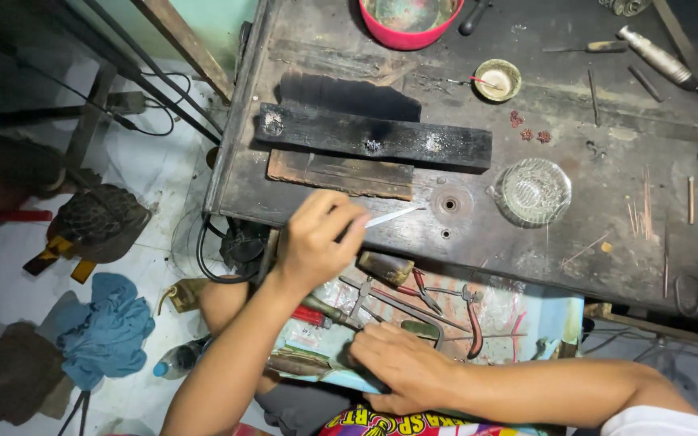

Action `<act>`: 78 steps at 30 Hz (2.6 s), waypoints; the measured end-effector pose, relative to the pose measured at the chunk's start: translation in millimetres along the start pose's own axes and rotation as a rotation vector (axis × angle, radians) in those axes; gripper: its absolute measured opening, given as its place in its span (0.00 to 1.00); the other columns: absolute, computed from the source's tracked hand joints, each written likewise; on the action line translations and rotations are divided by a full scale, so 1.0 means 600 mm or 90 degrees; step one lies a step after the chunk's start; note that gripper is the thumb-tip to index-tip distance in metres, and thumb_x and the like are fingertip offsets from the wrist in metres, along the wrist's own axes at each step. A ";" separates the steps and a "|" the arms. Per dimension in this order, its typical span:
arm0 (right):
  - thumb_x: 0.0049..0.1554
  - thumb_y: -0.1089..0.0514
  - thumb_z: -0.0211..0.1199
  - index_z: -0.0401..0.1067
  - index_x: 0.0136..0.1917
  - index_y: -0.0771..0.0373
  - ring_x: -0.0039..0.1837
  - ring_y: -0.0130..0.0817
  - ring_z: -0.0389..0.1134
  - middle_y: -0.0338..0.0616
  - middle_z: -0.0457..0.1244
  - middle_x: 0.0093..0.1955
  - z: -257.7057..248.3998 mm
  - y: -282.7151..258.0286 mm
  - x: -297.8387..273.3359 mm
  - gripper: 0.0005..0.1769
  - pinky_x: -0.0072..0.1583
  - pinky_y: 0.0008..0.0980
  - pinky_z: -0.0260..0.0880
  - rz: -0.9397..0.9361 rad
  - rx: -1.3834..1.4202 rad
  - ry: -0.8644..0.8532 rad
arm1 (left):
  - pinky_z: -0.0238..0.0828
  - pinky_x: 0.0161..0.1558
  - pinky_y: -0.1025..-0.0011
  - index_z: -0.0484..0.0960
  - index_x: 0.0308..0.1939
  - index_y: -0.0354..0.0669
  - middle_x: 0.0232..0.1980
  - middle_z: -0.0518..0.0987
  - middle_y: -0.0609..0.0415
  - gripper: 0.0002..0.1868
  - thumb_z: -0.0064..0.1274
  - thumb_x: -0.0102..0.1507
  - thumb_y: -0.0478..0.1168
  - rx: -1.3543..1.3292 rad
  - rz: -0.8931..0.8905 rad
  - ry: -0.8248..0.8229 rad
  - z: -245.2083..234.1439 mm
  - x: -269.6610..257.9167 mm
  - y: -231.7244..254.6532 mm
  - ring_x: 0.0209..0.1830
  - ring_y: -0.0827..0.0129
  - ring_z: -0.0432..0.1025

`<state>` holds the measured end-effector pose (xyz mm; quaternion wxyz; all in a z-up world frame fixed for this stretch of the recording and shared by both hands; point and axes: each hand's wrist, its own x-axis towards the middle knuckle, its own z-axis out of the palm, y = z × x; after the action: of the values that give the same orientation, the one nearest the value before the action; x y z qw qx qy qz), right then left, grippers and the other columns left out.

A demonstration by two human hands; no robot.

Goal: Soldering and assembling small metal jewelry components using a torch and tweezers

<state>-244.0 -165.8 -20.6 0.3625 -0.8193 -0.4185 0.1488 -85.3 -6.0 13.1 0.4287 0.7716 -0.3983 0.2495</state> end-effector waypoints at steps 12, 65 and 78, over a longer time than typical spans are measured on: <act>0.57 0.51 0.64 0.63 0.50 0.59 0.48 0.48 0.60 0.48 0.60 0.45 -0.055 0.053 -0.009 0.15 0.50 0.45 0.59 0.046 -0.066 0.093 | 0.71 0.52 0.66 0.79 0.50 0.36 0.48 0.80 0.48 0.07 0.47 0.71 0.33 0.147 -0.315 0.430 -0.171 -0.046 -0.298 0.49 0.61 0.74; 0.68 0.61 0.47 0.72 0.62 0.72 0.34 0.39 0.73 0.51 0.66 0.32 0.086 0.059 -0.050 0.18 0.45 0.43 0.79 0.138 0.531 0.590 | 0.80 0.47 0.59 0.90 0.44 0.46 0.38 0.80 0.49 0.16 0.71 0.54 0.45 0.369 -0.529 -0.397 0.063 -0.205 -0.106 0.47 0.54 0.76; 0.69 0.65 0.47 0.33 0.82 0.44 0.37 0.39 0.64 0.54 0.59 0.43 0.087 0.059 -0.095 0.38 0.50 0.45 0.78 0.039 0.610 0.488 | 0.37 0.21 0.83 0.61 0.41 0.52 0.31 0.69 0.59 0.11 0.49 0.70 0.42 -0.672 -0.699 -0.039 0.034 -0.058 0.055 0.23 0.81 0.55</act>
<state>-286.8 -200.0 -85.6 0.8109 -0.5720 -0.1210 0.0254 -130.9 -20.0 -7.1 0.7920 0.5581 -0.0354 -0.2449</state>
